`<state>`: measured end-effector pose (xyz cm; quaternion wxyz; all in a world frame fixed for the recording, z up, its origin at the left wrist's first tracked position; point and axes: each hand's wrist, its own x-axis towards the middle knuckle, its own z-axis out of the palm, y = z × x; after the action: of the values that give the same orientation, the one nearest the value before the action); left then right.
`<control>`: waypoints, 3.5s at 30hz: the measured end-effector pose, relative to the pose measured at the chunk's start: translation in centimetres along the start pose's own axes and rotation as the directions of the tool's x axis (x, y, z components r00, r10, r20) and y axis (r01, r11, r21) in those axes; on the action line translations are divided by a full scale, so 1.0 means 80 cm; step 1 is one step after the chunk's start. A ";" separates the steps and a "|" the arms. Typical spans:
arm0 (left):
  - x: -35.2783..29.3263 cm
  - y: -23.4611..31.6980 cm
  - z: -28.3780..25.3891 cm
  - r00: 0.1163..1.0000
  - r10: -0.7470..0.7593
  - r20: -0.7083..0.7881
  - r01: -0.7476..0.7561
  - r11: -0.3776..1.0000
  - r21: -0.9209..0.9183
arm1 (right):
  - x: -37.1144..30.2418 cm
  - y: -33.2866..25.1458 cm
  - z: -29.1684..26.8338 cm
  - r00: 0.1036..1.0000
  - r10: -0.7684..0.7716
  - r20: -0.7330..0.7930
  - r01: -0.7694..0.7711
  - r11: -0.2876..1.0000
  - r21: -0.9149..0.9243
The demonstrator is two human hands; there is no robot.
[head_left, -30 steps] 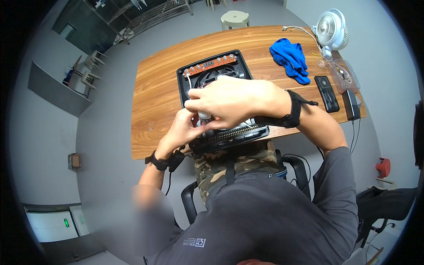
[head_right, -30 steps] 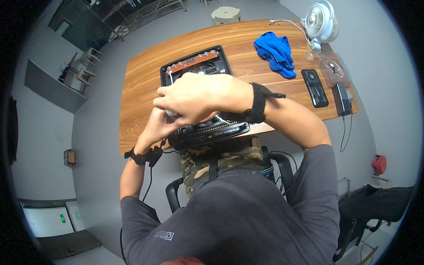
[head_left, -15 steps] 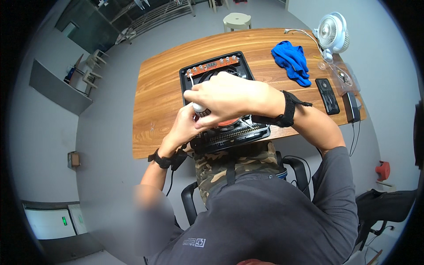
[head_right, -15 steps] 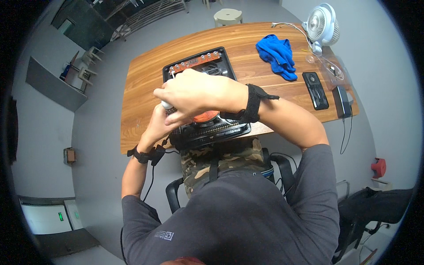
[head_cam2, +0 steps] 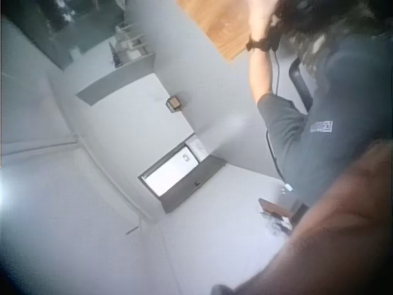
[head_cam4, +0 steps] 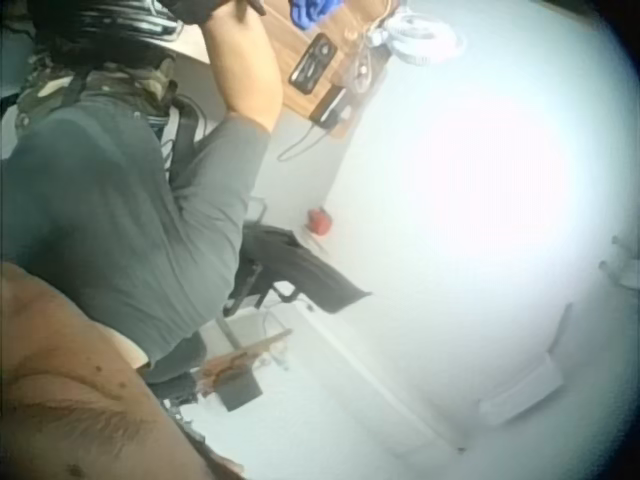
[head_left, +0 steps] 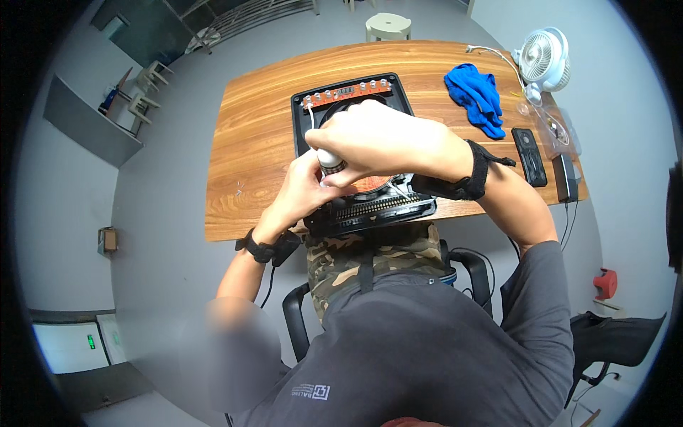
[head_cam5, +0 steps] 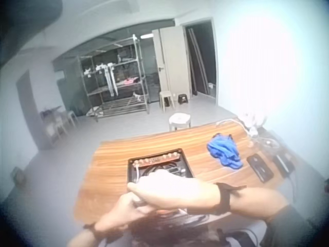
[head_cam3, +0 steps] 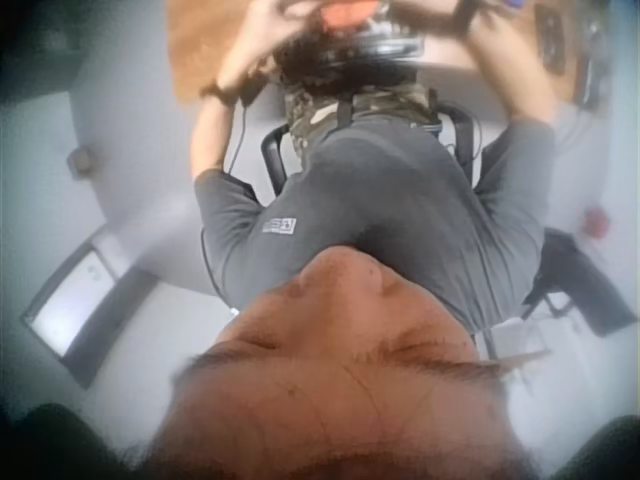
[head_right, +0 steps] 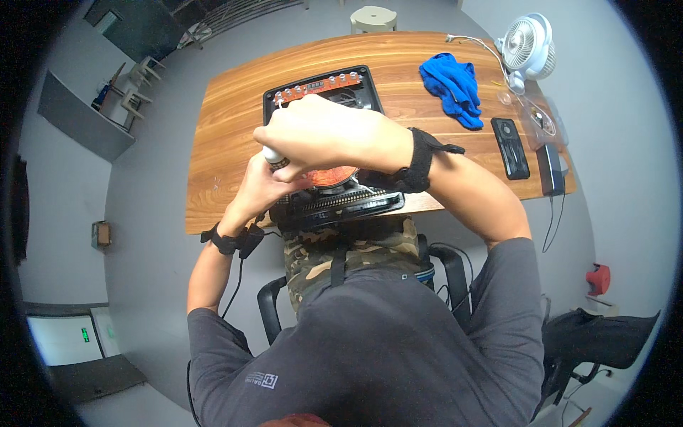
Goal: The person uses a screwdriver to remove screws from the bottom of a black electronic device. They then lift the cover to reveal the internal components, including a copper-colored disc and circuitry, and continue to unscrew internal parts.
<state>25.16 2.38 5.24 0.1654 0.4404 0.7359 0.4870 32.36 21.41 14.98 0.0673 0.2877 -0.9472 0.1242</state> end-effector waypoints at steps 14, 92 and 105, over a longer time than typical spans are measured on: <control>-0.006 -0.018 -0.006 0.999 0.049 0.019 -0.051 0.995 0.089 | -0.005 -0.006 0.001 0.999 0.039 -0.038 -0.036 0.997 0.073; -0.016 -0.220 -0.203 0.892 -0.336 -0.303 0.450 0.730 0.515 | -0.037 0.070 -0.014 0.829 0.454 -0.326 -0.267 0.834 0.483; 0.021 -0.132 -0.181 0.938 -0.165 -0.305 0.302 0.821 0.484 | -0.060 0.118 -0.027 0.789 0.421 -0.447 -0.270 0.892 0.363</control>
<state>9.33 -5.97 3.25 0.0042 0.3095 0.9039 0.2954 31.15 32.11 14.26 0.2521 0.0705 -0.9036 0.3391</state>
